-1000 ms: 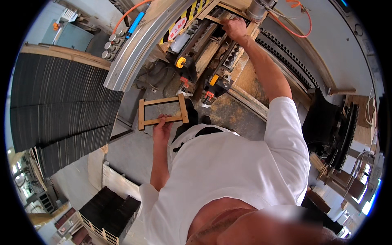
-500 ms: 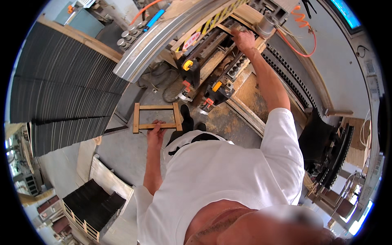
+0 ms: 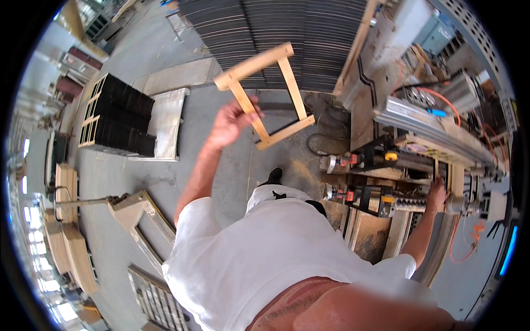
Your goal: The person repeatedly picks up small wooden frames and dark slatted panels, places them on a machine, and removes them. The person also stacks the dark panels on a workbench.
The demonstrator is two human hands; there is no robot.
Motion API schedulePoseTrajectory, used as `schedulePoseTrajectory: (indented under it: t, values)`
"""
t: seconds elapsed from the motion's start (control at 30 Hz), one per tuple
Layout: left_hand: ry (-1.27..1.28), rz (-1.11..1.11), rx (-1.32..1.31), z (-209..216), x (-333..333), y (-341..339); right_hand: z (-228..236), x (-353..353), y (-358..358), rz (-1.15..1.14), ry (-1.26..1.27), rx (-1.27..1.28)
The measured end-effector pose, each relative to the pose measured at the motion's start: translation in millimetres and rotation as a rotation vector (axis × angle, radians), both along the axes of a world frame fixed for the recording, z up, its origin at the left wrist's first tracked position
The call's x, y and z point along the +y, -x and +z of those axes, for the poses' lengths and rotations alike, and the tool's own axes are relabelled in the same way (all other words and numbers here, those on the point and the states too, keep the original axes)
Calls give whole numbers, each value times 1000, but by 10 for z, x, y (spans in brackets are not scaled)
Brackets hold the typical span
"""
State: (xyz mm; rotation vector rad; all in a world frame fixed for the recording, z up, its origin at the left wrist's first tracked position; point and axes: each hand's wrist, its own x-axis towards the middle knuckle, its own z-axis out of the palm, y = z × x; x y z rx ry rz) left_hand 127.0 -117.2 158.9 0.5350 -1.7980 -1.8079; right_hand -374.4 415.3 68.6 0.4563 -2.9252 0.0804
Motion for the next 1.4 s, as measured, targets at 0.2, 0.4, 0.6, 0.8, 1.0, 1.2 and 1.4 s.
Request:
schedulePoseTrajectory:
  t: [0.2,0.4,0.6,0.8,1.0,1.2,1.4]
  values:
    - [70,435,172,1285,-1032,-552,272,-268,-173,-11,186,217]
    - [109,533,312,2107,-3004,-440,601,-1400,-1068,230,1023,212]
    - [-87,232,73,2395,-4551,386,332,-2334,-2186,303,903,102]
    - [10,67,-236,2191,-5103,962,-5,-2739,-2856,96,689,-92]
    - [-57,-17,-171,2189,-4901,1133,-146,-2734,-3215,-6,767,-200]
    - [-114,341,179,1940,-5105,756,-341,-2331,-3596,-110,823,-129]
    - [-276,587,64,-402,-5119,-109,-91,-1511,-4420,-471,628,6]
